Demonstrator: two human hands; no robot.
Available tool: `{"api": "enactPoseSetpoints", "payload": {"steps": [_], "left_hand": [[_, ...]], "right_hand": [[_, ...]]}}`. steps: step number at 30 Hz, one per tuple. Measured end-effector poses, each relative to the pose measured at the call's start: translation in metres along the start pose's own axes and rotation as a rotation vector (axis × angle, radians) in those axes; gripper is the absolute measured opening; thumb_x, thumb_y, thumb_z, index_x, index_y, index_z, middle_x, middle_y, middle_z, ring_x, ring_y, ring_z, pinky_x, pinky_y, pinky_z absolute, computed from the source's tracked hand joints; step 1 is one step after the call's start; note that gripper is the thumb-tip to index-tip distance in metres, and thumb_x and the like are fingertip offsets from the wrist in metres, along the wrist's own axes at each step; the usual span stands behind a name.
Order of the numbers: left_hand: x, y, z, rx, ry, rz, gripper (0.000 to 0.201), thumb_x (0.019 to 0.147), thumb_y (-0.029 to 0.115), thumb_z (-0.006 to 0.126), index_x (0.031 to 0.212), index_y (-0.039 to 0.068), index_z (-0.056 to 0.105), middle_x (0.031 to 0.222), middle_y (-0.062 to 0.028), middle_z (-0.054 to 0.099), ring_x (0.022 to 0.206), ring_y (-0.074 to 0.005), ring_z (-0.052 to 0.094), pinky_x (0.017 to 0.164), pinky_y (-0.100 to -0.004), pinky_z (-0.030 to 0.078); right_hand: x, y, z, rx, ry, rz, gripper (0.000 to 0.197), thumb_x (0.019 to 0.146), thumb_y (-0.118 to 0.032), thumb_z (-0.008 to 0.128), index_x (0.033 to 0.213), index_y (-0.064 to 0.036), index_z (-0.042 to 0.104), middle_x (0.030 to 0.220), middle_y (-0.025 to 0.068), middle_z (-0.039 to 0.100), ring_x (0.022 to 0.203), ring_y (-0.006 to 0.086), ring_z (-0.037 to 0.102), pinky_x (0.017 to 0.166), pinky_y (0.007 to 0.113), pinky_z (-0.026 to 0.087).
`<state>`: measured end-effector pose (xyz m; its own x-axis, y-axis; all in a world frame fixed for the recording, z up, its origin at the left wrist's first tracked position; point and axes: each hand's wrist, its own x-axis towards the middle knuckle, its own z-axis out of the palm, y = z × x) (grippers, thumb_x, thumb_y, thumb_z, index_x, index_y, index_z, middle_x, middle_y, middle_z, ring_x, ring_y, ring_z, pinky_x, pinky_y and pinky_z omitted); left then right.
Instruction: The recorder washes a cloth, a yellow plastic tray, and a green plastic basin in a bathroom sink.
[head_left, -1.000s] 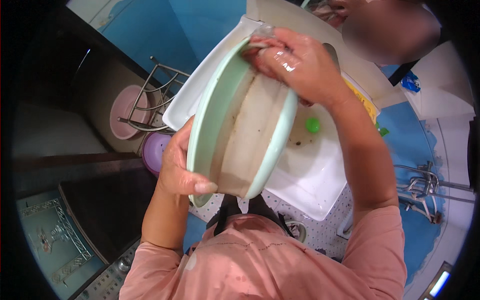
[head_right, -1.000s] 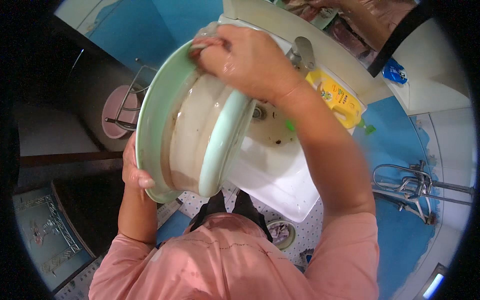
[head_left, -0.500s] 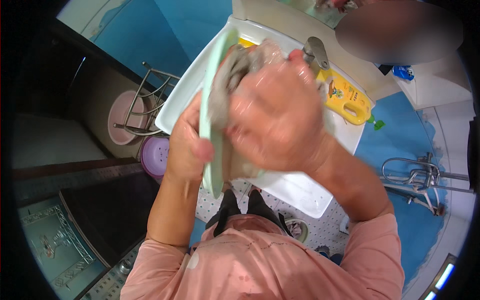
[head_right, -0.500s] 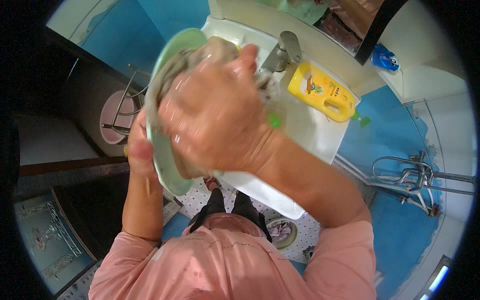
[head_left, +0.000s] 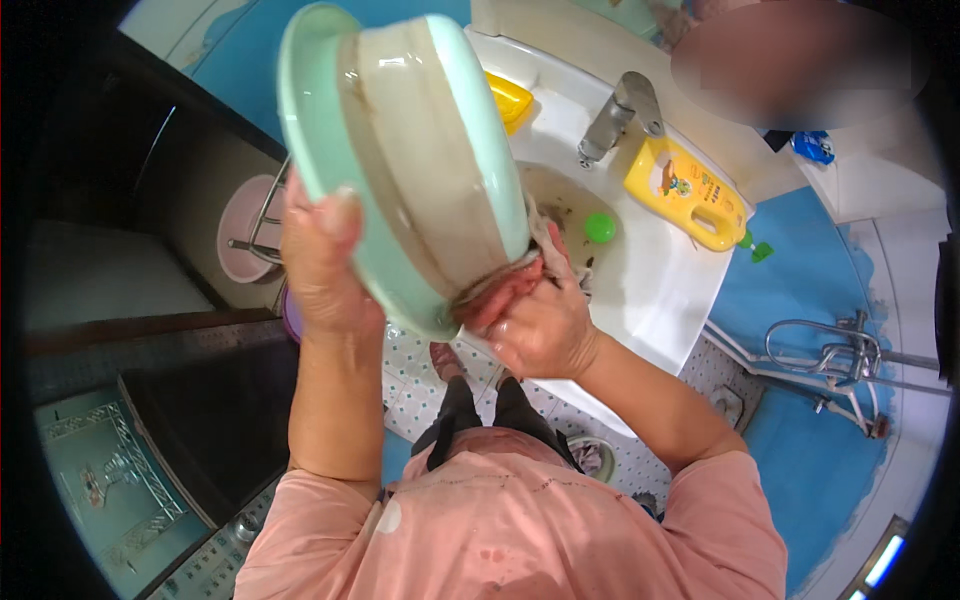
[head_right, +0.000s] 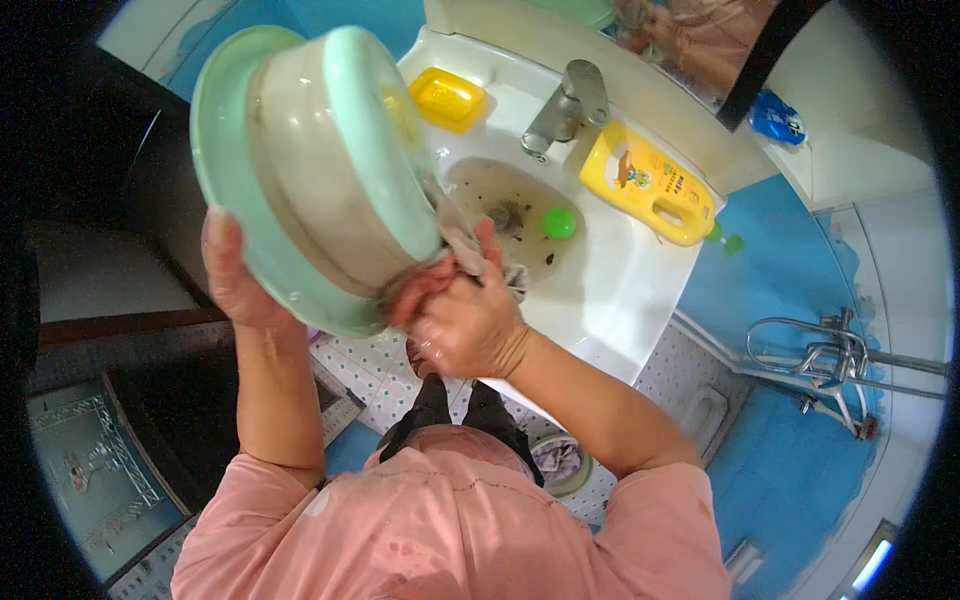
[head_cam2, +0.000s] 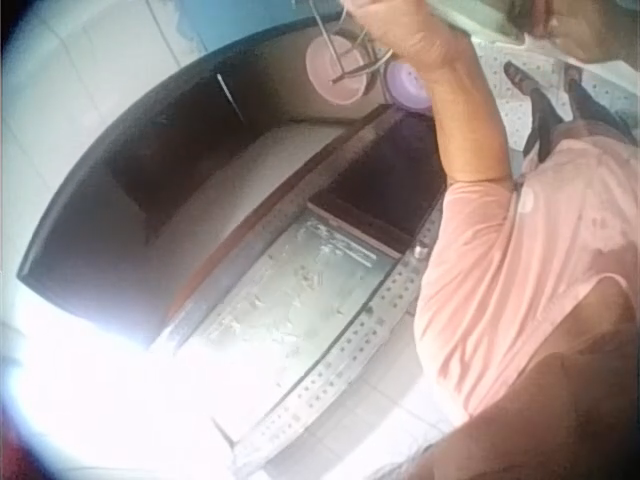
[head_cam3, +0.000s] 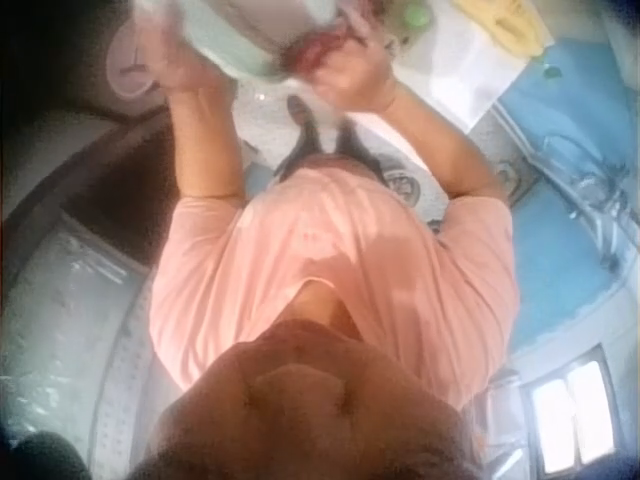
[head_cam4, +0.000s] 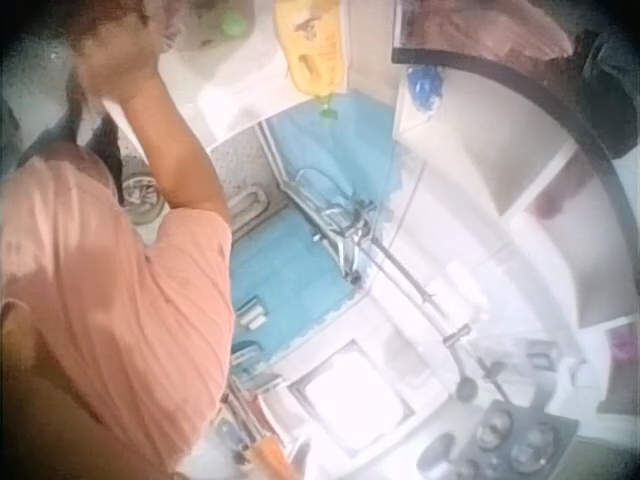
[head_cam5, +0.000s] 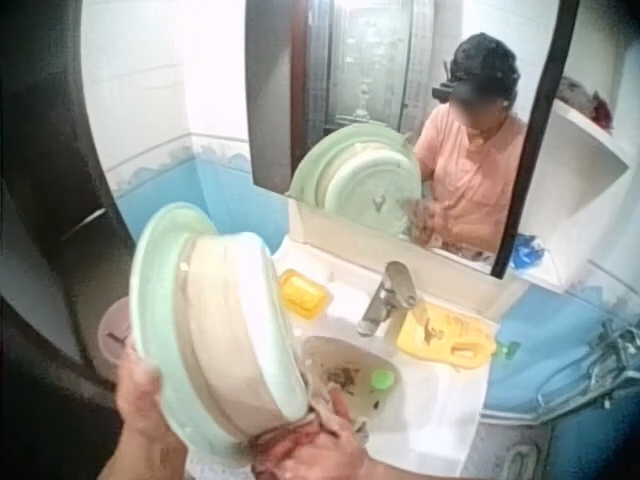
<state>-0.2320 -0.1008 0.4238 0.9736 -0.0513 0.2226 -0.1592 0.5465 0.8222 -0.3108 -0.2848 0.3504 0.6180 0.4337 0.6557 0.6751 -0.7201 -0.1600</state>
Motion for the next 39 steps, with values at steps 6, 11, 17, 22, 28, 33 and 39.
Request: {"api": "enactPoseSetpoints", "payload": {"steps": [6, 11, 17, 22, 28, 33, 39], "left_hand": [[-0.018, 0.040, -0.040, -0.390, -0.220, 0.020, 0.057, 0.079, 0.029, 0.052, 0.124, -0.006, 0.046, 0.121, -0.0203, 0.054, 0.109, -0.0320, 0.054, 0.093, -0.0423, 0.045], [-0.048, 0.026, -0.083, -0.138, -0.286, 0.254, 0.072, 0.062, 0.017, 0.057, 0.126, -0.011, 0.041, 0.122, -0.0248, 0.051, 0.107, -0.0357, 0.055, 0.093, -0.0421, 0.045], [-0.054, 0.046, -0.060, -0.337, -0.049, -0.037, 0.075, 0.059, 0.016, 0.056, 0.127, -0.011, 0.039, 0.123, -0.0255, 0.051, 0.108, -0.0365, 0.055, 0.094, -0.0427, 0.045], [-0.048, 0.045, -0.070, -0.469, -0.118, -0.065, 0.074, 0.064, 0.019, 0.053, 0.130, -0.010, 0.036, 0.125, -0.0274, 0.048, 0.111, -0.0387, 0.052, 0.097, -0.0470, 0.042], [-0.047, 0.026, -0.087, -0.497, -0.054, -0.088, 0.060, 0.073, 0.025, 0.049, 0.124, -0.007, 0.046, 0.115, -0.0246, 0.057, 0.102, -0.0359, 0.058, 0.091, -0.0457, 0.047], [-0.040, -0.010, -0.094, -0.562, 0.087, -0.223, 0.057, 0.072, 0.028, 0.050, 0.118, -0.005, 0.051, 0.112, -0.0229, 0.059, 0.098, -0.0345, 0.060, 0.090, -0.0440, 0.048], [-0.046, -0.056, -0.103, -0.629, 0.170, -0.333, 0.061, 0.071, 0.032, 0.050, 0.122, -0.003, 0.049, 0.116, -0.0220, 0.057, 0.102, -0.0350, 0.058, 0.091, -0.0442, 0.047]], "right_hand": [[-0.072, 0.074, 0.070, 0.237, -0.413, 0.818, 0.022, 0.074, -0.024, 0.056, 0.088, -0.0104, 0.065, 0.089, 0.0098, 0.060, 0.091, 0.0325, 0.055, 0.087, 0.047, 0.040], [-0.099, 0.100, 0.129, -0.292, -0.444, 1.367, 0.035, 0.081, -0.032, 0.052, 0.106, -0.0083, 0.056, 0.116, 0.0166, 0.054, 0.115, 0.0355, 0.044, 0.095, 0.052, 0.032], [-0.117, 0.097, 0.120, -0.092, -0.660, 0.752, 0.036, 0.076, -0.023, 0.061, 0.110, -0.0147, 0.057, 0.118, 0.0090, 0.053, 0.118, 0.0305, 0.040, 0.095, 0.049, 0.032], [-0.080, 0.115, 0.086, 0.030, -0.633, 1.015, 0.028, 0.081, -0.019, 0.058, 0.108, -0.0174, 0.061, 0.115, 0.0086, 0.058, 0.099, 0.0315, 0.055, 0.083, 0.044, 0.043], [-0.010, 0.145, -0.011, 1.040, 0.620, 1.451, 0.029, 0.091, -0.027, 0.050, 0.107, -0.0019, 0.053, 0.096, 0.0119, 0.059, 0.078, 0.0282, 0.061, 0.072, 0.038, 0.049], [0.007, 0.171, -0.035, 1.235, 0.663, 1.566, 0.026, 0.094, -0.024, 0.048, 0.096, 0.0008, 0.052, 0.088, 0.0109, 0.057, 0.079, 0.0241, 0.060, 0.071, 0.035, 0.049], [0.006, 0.190, -0.037, 1.148, 0.454, 1.401, 0.017, 0.093, -0.018, 0.048, 0.094, -0.0017, 0.052, 0.085, 0.0106, 0.057, 0.079, 0.0220, 0.059, 0.069, 0.033, 0.049]]}}
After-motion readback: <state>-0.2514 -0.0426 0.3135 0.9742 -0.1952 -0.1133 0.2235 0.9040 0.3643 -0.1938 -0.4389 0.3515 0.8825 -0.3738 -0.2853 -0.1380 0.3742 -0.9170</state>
